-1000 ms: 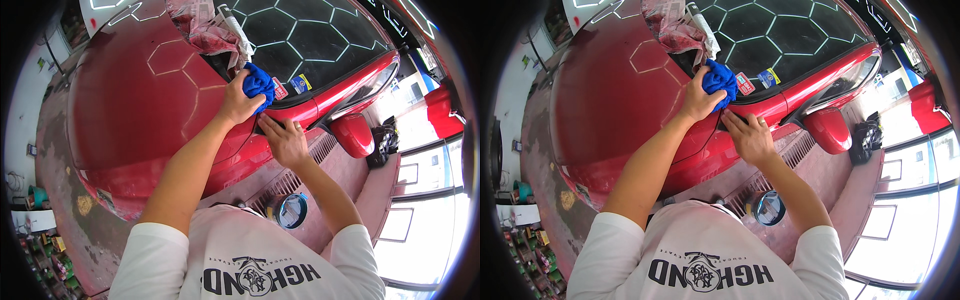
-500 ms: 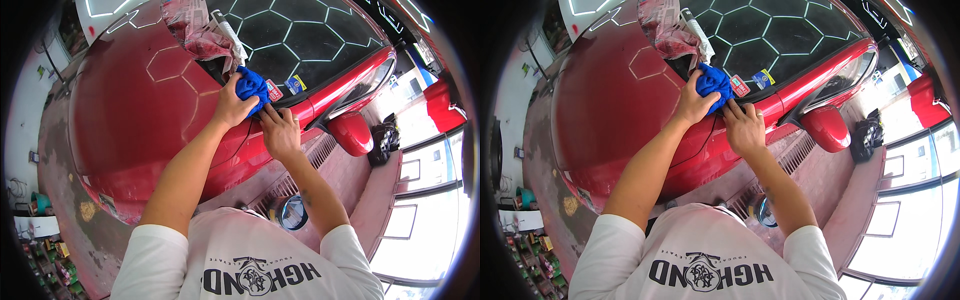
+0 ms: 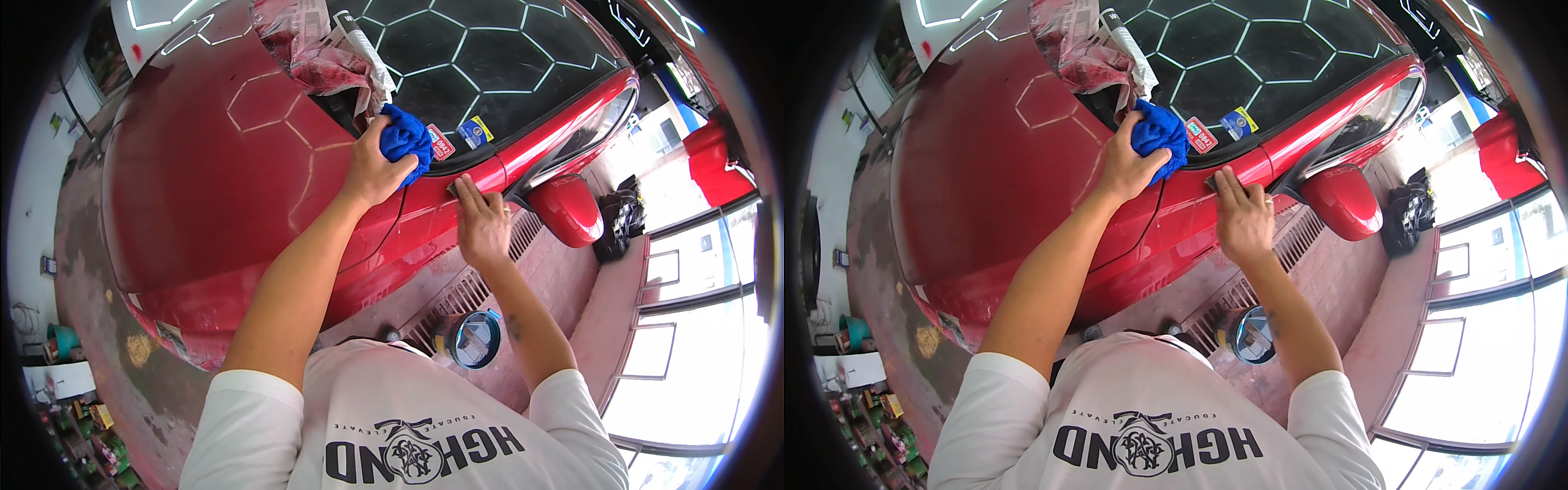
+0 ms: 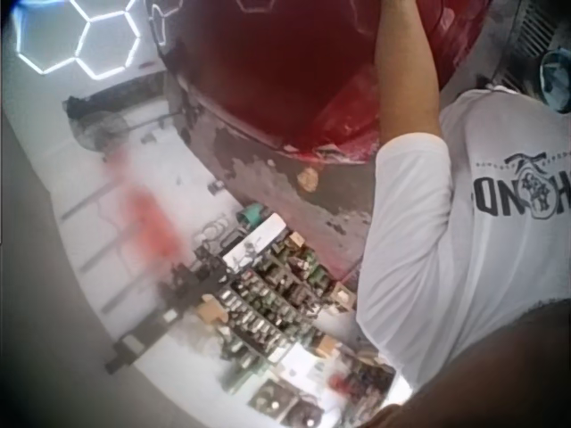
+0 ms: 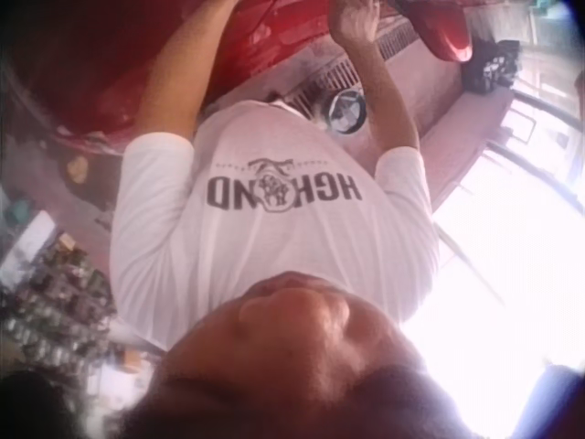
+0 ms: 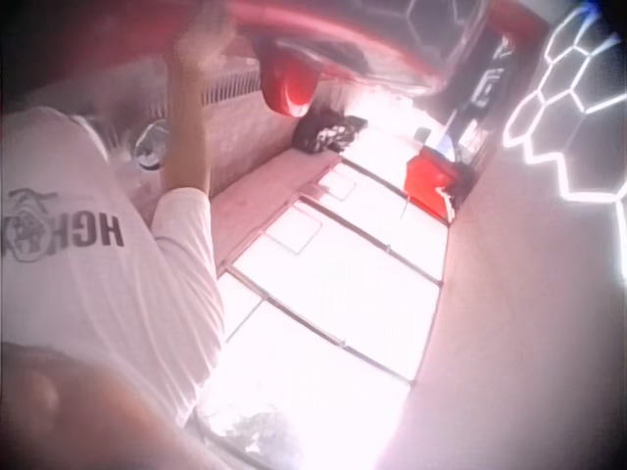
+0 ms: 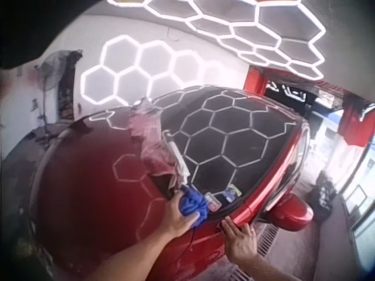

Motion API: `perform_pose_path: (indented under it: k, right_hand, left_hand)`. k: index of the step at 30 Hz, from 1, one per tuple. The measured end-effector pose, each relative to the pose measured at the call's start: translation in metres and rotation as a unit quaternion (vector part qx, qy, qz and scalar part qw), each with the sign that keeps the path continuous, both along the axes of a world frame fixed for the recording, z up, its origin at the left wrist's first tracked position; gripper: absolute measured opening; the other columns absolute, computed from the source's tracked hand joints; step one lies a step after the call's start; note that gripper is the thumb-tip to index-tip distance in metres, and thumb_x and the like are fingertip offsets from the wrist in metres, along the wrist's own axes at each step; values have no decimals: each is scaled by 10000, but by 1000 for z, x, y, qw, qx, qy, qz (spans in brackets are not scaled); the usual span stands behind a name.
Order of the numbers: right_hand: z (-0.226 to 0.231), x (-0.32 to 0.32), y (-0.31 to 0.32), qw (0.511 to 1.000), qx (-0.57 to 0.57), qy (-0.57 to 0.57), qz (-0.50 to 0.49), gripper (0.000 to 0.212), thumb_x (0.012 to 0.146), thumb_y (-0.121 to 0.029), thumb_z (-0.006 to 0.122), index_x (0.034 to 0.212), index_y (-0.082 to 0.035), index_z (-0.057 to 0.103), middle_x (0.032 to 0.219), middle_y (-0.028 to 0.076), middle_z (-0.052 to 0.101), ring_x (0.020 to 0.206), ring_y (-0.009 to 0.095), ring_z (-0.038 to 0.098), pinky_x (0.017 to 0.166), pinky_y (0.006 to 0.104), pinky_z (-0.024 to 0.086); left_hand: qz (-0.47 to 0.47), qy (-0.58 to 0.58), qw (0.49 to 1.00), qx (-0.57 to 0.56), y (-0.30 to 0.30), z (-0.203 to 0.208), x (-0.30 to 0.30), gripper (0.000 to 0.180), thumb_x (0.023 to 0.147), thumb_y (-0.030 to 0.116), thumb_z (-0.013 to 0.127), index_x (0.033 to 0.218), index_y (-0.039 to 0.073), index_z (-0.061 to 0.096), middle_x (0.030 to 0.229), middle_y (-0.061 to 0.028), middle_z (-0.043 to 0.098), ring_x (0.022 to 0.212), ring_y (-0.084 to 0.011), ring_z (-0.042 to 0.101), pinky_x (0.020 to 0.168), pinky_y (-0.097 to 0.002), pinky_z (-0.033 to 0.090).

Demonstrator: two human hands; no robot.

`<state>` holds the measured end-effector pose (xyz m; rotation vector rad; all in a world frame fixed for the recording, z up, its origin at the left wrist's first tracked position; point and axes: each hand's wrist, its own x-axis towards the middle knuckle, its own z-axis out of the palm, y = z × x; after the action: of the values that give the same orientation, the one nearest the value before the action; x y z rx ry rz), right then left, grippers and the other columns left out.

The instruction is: The person wipes the hood and front fender of a red car using a blue microfiber cloth and a small black scraper. They repeatedly rub the surface and scrape along panel lines and edges.

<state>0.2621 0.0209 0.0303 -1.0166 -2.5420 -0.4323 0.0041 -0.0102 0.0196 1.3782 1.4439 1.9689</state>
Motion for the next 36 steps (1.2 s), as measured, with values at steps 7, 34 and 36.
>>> perform_pose_path:
  k: [7,34,36]
  right_hand:
    - [9,-37,-21,998,-23,-10,63,482,1043,-217,684,1513,-112,688,1566,18,698,1136,286,642,1012,472,534]
    - [-66,170,18,843,-364,393,-58,464,1190,-283,552,1521,31,639,1276,210,762,1203,290,698,1090,417,512]
    - [-61,176,36,829,-361,423,-52,450,1197,-266,543,1526,27,636,1285,204,732,1186,283,677,1087,407,506]
  left_hand:
    - [-15,19,999,-28,-4,1,-9,656,836,209,862,1425,45,622,1220,-189,778,1156,-305,768,1037,-443,588]
    - [49,526,845,79,55,11,144,306,845,249,823,1139,199,754,1269,-120,679,1163,-368,636,1017,-531,540]
    - [72,545,830,94,85,8,178,171,930,239,726,1099,218,748,1211,-84,673,1136,-328,624,1025,-514,520]
